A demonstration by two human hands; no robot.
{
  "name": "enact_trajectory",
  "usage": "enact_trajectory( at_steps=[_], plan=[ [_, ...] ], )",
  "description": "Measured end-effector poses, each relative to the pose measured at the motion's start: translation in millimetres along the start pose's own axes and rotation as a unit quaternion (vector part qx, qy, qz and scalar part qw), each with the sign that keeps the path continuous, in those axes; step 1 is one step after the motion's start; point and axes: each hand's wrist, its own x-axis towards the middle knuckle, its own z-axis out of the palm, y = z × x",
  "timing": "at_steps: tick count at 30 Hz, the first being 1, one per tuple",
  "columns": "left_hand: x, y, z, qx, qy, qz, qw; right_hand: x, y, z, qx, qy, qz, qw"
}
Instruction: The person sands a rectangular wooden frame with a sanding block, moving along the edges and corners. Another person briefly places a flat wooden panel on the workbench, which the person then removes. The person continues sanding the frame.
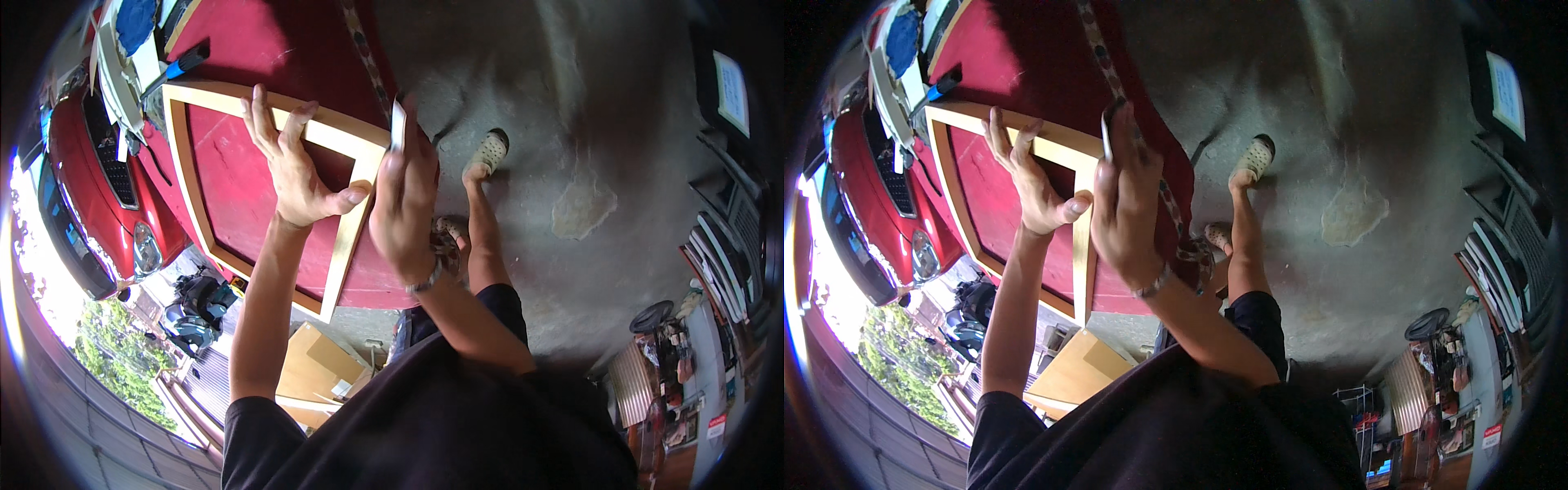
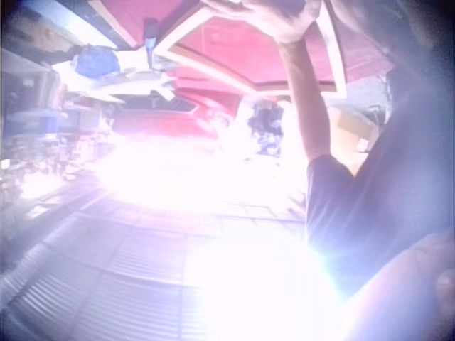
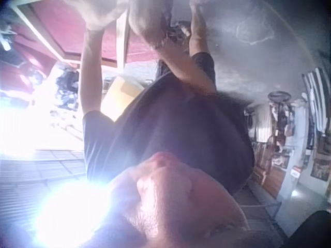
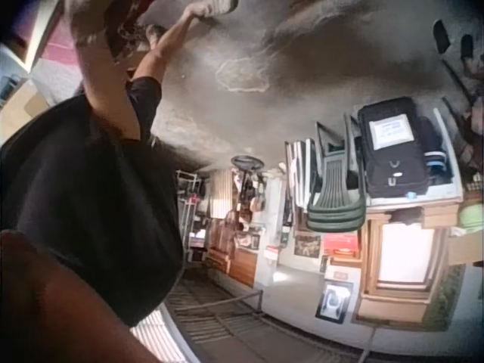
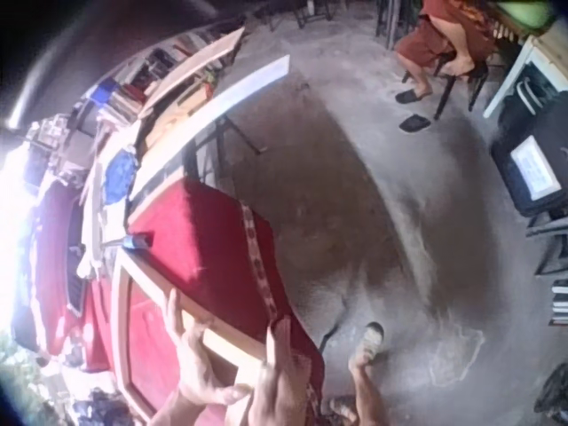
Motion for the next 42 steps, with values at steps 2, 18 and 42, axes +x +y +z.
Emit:
enact_trajectory(
  at_steps=[2, 18, 42],
  plan=[
    [0.7, 1.2, -0.4, 0.004, -0.002, -0.01, 1.0, -7.7, 2.4, 4.4, 0.004, 0.028, -0.045, 0.999],
    [1.3, 0.3, -1.8, -0.015, 0.021, -0.018, 1.0, 50.8, 23.8, -74.9, -0.068, -0.24, -0.108, 0.962],
    [3.6, 129.4, -7.6, -0.003, -0.112, -0.102, 0.988, 49.2, -7.1, -209.0, -0.451, -0.118, -0.261, 0.846]
  ],
)
